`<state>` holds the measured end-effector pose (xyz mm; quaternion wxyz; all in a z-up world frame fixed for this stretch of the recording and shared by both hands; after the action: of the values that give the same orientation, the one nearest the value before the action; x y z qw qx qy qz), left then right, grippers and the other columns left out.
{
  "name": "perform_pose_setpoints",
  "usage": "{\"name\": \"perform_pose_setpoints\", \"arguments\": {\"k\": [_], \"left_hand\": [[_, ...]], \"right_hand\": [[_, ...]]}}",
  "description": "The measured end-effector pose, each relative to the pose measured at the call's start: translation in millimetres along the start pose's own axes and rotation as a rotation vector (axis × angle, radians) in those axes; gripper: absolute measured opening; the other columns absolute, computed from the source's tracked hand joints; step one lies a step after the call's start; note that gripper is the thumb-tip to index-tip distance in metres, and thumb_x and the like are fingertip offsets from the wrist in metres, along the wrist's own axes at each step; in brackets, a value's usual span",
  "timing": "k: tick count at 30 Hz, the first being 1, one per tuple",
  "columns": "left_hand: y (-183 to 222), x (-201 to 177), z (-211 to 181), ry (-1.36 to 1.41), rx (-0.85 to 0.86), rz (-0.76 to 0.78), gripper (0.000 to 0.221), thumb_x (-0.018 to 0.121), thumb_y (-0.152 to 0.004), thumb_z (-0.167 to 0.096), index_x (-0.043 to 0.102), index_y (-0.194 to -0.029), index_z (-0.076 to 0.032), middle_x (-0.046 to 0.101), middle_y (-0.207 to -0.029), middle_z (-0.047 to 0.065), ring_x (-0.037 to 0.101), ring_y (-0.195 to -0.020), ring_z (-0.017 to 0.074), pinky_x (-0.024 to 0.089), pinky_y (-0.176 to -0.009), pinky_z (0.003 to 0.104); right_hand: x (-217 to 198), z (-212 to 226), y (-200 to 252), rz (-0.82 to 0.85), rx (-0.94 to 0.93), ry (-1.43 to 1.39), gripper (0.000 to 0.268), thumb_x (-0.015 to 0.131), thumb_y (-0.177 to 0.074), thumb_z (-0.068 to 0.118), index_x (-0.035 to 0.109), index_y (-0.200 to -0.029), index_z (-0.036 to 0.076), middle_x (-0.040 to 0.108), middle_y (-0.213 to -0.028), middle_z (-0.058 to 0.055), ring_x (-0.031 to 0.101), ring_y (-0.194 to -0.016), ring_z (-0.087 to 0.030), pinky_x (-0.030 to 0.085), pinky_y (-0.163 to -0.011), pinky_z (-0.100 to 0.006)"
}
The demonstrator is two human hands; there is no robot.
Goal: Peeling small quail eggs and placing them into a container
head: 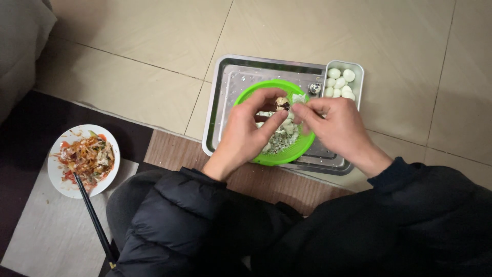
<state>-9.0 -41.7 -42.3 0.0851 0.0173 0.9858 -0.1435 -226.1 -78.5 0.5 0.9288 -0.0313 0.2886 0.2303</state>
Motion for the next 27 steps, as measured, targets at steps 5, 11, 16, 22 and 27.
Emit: {"name": "perform_pose_setpoints", "arguments": {"k": [5,11,16,22,27], "left_hand": [[3,2,-8,-0.036,-0.006,0.014,0.039,0.083,-0.102,-0.008,0.073,-0.140,-0.007,0.082,-0.131,0.020,0.079,-0.128,0.0436,0.071,-0.099,0.056],[3,0,-22,-0.101,0.098,0.041,0.030,0.088,-0.099,-0.010,0.079,-0.127,-0.008,0.081,-0.133,0.019,0.075,-0.134,0.0436,0.068,-0.106,0.056],[1,5,-7,0.070,0.060,0.000,0.019,0.090,-0.100,-0.013,0.082,-0.115,-0.005,0.082,-0.126,0.020,0.078,-0.126,0.0408,0.069,-0.100,0.053],[2,3,7,0.262,-0.068,-0.079,0.015,0.091,-0.101,-0.022,0.087,-0.109,-0.010,0.084,-0.120,0.012,0.079,-0.118,0.0228,0.072,-0.094,0.041],[3,-2,-2,0.073,-0.073,-0.105,0.027,0.078,-0.111,-0.030,0.081,-0.098,-0.006,0.079,-0.081,0.006,0.074,-0.086,0.0125,0.070,-0.079,0.035]], "right_hand": [[12,-9,-11,0.109,0.059,-0.199,0.031,0.063,-0.116,0.011,0.071,-0.140,-0.007,0.075,-0.128,-0.028,0.077,-0.116,-0.038,0.063,-0.102,-0.053],[17,-16,-12,0.191,0.285,-0.687,0.047,0.059,-0.115,0.016,0.061,-0.152,-0.014,0.074,-0.122,-0.021,0.080,-0.107,-0.031,0.069,-0.099,-0.049],[16,-25,-9,0.205,0.257,-0.826,0.029,0.063,-0.118,0.023,0.072,-0.131,-0.002,0.080,-0.108,-0.008,0.083,-0.095,-0.021,0.071,-0.091,-0.039],[18,-42,-15,0.212,0.218,-0.906,0.033,0.062,-0.115,0.014,0.067,-0.142,-0.003,0.073,-0.119,-0.016,0.081,-0.103,-0.029,0.070,-0.097,-0.046],[16,-29,-15,0.210,0.239,-0.947,0.035,0.058,-0.113,0.007,0.063,-0.147,0.000,0.073,-0.127,-0.017,0.080,-0.106,-0.025,0.068,-0.099,-0.042]]}}
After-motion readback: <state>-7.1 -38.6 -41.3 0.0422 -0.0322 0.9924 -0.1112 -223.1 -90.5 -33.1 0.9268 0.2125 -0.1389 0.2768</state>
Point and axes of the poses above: each hand's wrist, its own y-axis away from the middle knuckle, its own x-axis out of the palm, z = x × y, the point moved 2 cm from there along -y, towards the middle knuckle
